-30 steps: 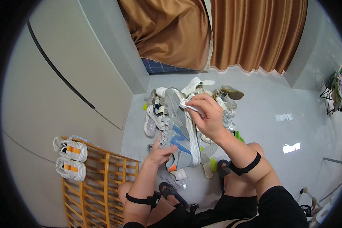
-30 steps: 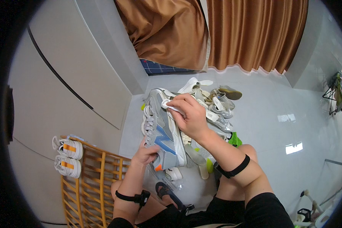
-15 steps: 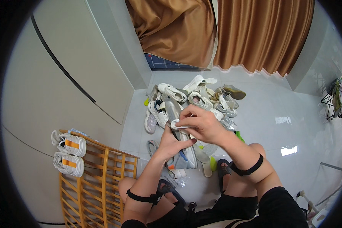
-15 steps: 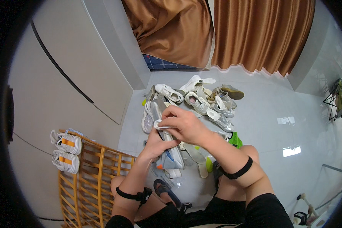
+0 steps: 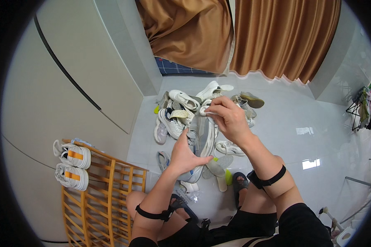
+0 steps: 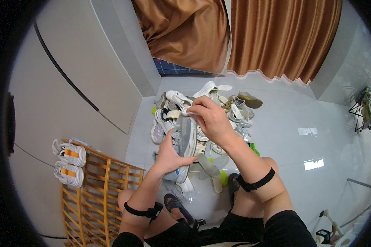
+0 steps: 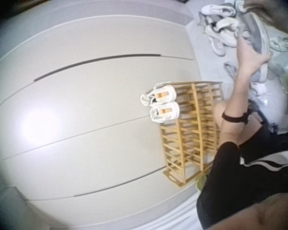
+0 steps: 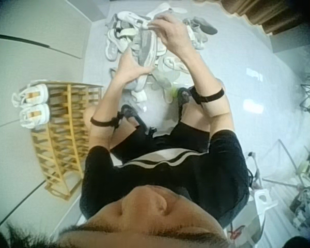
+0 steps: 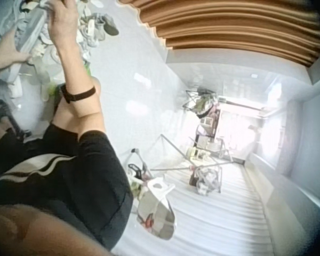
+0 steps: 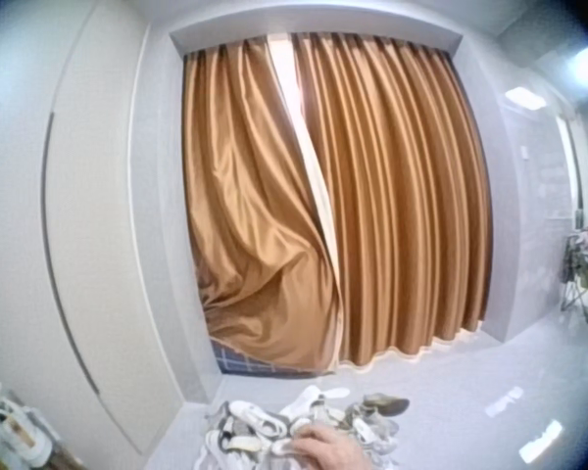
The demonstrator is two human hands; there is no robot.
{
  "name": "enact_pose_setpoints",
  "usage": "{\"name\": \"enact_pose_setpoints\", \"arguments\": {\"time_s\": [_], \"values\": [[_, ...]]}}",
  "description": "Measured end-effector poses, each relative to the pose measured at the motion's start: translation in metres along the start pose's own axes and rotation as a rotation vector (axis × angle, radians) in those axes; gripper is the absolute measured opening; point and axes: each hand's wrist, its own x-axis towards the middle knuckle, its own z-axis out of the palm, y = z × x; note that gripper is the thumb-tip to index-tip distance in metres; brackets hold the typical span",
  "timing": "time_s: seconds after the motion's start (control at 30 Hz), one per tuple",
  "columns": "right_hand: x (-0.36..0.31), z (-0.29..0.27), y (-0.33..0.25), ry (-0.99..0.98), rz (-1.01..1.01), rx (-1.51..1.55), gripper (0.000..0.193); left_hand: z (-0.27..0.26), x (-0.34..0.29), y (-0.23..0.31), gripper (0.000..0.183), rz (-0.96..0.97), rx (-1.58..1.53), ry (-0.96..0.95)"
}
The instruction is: The person is cleaning a gray shoe using a white cloth and then proceeds to tie the shoelaces.
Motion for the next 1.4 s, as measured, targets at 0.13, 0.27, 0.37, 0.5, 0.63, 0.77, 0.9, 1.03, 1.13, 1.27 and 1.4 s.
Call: {"name": "enact_pose_setpoints", "arguments": {"time_s": [0.13,0.27,0.37,0.5,0.63,0.77,0.9,1.03,1.13,1.27,1.4], "values": [[-0.011,0.013,-0.012,-0.218,-0.140,0.193,0.027,-0.010,0.006,-0.012,0.112,-0.076,-0.120,0.089],[-0.018,0.018,-0.018,-0.249,-0.156,0.191,0.029,-0.020,0.007,-0.006,0.104,-0.011,-0.131,0.119],[-0.010,0.013,-0.010,-0.079,-0.155,0.092,0.028,-0.022,0.007,0.000,0.100,0.010,-0.173,0.033],[-0.003,0.002,-0.002,0.032,-0.047,0.029,0.028,-0.018,0.008,-0.005,0.100,0.100,-0.120,0.029],[-0.002,-0.002,-0.006,-0.138,-0.084,0.128,0.028,-0.019,0.004,-0.011,0.100,0.068,-0.088,0.070],[-0.005,-0.001,-0.005,-0.253,-0.196,0.189,0.029,-0.023,0.003,-0.010,0.102,0.017,-0.128,0.064],[-0.002,-0.004,-0.003,-0.079,-0.110,0.071,0.029,-0.025,-0.001,-0.021,0.105,0.104,0.029,0.022],[-0.003,-0.009,0.002,-0.080,-0.076,0.076,0.030,-0.025,0.001,-0.007,0.105,0.117,0.010,0.001],[-0.008,0.001,-0.008,-0.186,-0.162,0.142,0.031,-0.026,-0.001,-0.012,0.105,0.054,-0.012,0.039],[-0.010,0.002,-0.008,-0.181,-0.184,0.148,0.030,-0.030,0.001,-0.013,0.104,0.073,-0.015,0.024],[-0.004,-0.010,-0.003,-0.030,-0.087,0.069,0.029,-0.027,-0.001,-0.004,0.104,0.170,0.028,0.006]]}}
